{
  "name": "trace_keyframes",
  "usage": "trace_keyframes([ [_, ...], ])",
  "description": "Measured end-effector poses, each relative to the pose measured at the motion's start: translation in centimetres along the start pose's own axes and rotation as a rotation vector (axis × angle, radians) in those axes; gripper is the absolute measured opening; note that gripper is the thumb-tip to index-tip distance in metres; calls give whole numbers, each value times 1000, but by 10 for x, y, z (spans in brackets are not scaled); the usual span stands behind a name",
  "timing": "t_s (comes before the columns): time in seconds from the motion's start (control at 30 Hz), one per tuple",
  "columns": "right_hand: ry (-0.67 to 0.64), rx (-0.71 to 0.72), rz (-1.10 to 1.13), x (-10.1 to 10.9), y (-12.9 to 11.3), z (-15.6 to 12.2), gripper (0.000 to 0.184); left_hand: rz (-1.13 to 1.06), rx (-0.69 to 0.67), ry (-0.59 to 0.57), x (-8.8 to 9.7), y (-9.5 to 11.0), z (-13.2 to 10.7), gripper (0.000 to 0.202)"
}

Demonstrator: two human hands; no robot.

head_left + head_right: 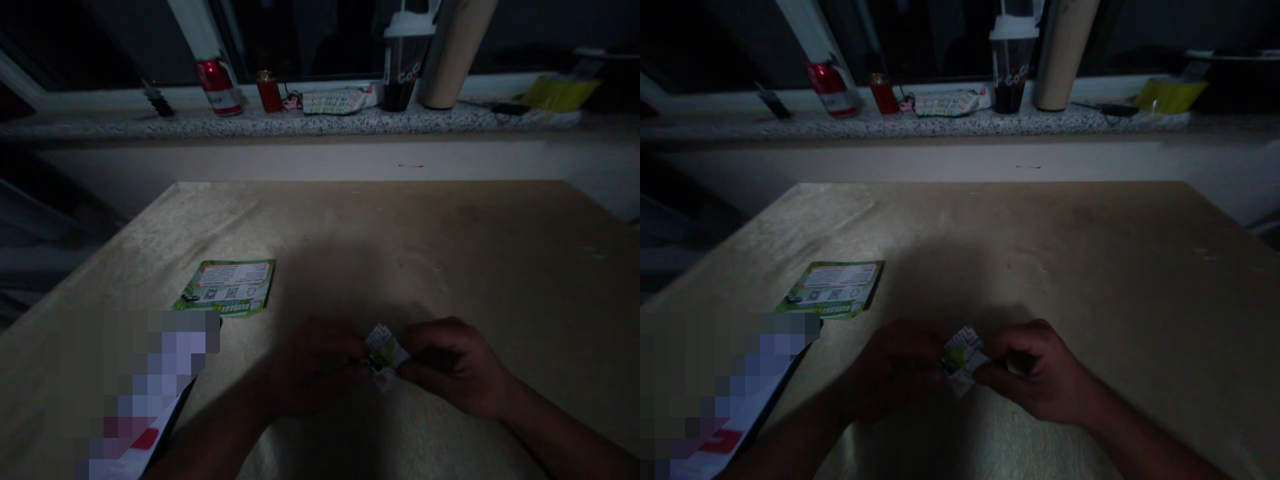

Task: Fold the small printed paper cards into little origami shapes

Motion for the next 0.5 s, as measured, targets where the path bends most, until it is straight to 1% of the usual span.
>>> trace_keyframes([
  [0.1, -8, 1, 10, 1, 0, 0, 9, 3, -5, -29, -1, 4, 0, 15],
  [0.23, 31, 67, 24, 3, -7, 2, 8, 81, 63, -50, -1, 3, 2, 16],
  [0.3, 49, 115, 27, 3, -11, 2, 6, 161, 108, -37, 1, 1, 3, 18],
  [0.4, 78, 175, 25, 4, -16, 1, 9, 236, 130, -9, 3, 0, 4, 19],
  [0.5, 105, 149, 18, 5, -16, 2, 8, 241, 102, 2, 3, 2, 5, 16],
])
Point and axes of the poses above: each hand's wrist, its own z-axis towards the middle knuckle, its own x-axis out of the back of the hand, y = z × x, the point moved 5 cm from there along z, towards the middle knuckle, and after that the axes turned 15 degrees about -x, right-handed, at the moved point
